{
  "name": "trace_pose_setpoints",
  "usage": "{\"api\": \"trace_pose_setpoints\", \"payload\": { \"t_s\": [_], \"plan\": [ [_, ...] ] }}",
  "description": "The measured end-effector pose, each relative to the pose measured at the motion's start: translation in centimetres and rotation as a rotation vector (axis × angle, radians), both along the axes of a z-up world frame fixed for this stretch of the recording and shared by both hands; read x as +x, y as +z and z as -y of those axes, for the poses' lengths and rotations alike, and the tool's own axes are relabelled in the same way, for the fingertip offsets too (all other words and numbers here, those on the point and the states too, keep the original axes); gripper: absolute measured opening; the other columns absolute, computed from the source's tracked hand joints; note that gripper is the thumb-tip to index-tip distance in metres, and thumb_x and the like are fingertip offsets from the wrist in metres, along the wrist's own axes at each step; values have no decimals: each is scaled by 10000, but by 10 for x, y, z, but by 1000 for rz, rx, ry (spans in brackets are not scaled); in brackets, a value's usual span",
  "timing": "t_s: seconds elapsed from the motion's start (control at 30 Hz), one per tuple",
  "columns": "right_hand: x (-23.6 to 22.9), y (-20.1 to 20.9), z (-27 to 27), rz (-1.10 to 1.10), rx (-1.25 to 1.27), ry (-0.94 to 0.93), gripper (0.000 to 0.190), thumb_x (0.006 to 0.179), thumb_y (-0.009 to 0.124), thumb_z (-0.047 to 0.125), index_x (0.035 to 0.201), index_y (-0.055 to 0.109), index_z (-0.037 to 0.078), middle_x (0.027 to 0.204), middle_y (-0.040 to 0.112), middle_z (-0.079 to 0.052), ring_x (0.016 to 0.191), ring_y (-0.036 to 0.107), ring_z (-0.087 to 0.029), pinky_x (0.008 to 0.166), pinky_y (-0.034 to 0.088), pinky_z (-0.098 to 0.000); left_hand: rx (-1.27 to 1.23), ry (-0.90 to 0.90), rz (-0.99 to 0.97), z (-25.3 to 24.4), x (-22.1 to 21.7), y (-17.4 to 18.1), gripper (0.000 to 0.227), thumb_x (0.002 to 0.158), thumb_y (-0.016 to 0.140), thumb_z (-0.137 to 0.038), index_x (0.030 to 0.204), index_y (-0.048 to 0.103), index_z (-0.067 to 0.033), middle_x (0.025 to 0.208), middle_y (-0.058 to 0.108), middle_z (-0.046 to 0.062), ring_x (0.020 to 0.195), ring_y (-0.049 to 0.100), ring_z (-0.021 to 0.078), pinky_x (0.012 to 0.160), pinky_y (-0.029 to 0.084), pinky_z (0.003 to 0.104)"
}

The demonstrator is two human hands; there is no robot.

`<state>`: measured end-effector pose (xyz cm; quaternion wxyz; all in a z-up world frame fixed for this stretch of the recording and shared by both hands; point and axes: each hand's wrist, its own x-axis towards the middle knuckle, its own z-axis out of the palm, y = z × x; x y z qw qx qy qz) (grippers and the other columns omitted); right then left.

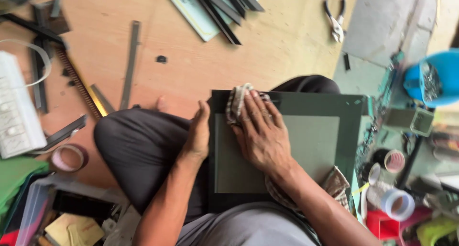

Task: Assembling a picture frame for a certificate by applying black tape to the glass edges, cleaning the glass, and using an electric drill to secure backing components.

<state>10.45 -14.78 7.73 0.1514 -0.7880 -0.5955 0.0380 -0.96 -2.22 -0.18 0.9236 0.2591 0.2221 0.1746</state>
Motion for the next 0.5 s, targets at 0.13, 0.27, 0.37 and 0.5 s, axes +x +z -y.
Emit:
{"api": "trace_pose_setpoints", "payload": {
  "t_s": [0.13,0.27,0.37,0.5],
  "plan": [
    [32,-9,45,53,-74,-180,523,958,653,264,1334,592,-93,1503,508,-292,1489,416,-359,1229,270,-469,292,-26,-200,1,0,-13,558,1017,624,-403,1413,554,-16,1297,632,12,1214,542,129,1083,402,304],
    [60,-12,79,82,-74,-343,526,1011,626,249,1389,585,-115,1488,514,-324,1477,429,-391,1230,275,-477,321,-53,-257,3,-10,-34,384,1081,666,-307,1327,654,-12,1089,620,11,1056,519,142,1032,405,331],
    [78,-14,103,100,-93,-427,532,1033,594,250,1426,555,-107,1525,494,-323,1502,418,-408,1240,272,-483,427,-72,-274,-2,2,-11,370,1038,615,-318,1285,636,-43,1168,666,4,1170,553,121,1127,383,327],
    [86,-14,120,95,-94,-502,561,1079,560,268,1502,501,-96,1586,453,-313,1528,388,-414,1247,254,-500,424,-69,-257,-2,4,-6,366,1044,610,-303,1291,631,-33,1189,664,11,1178,551,126,1130,380,335]
  ]
}}
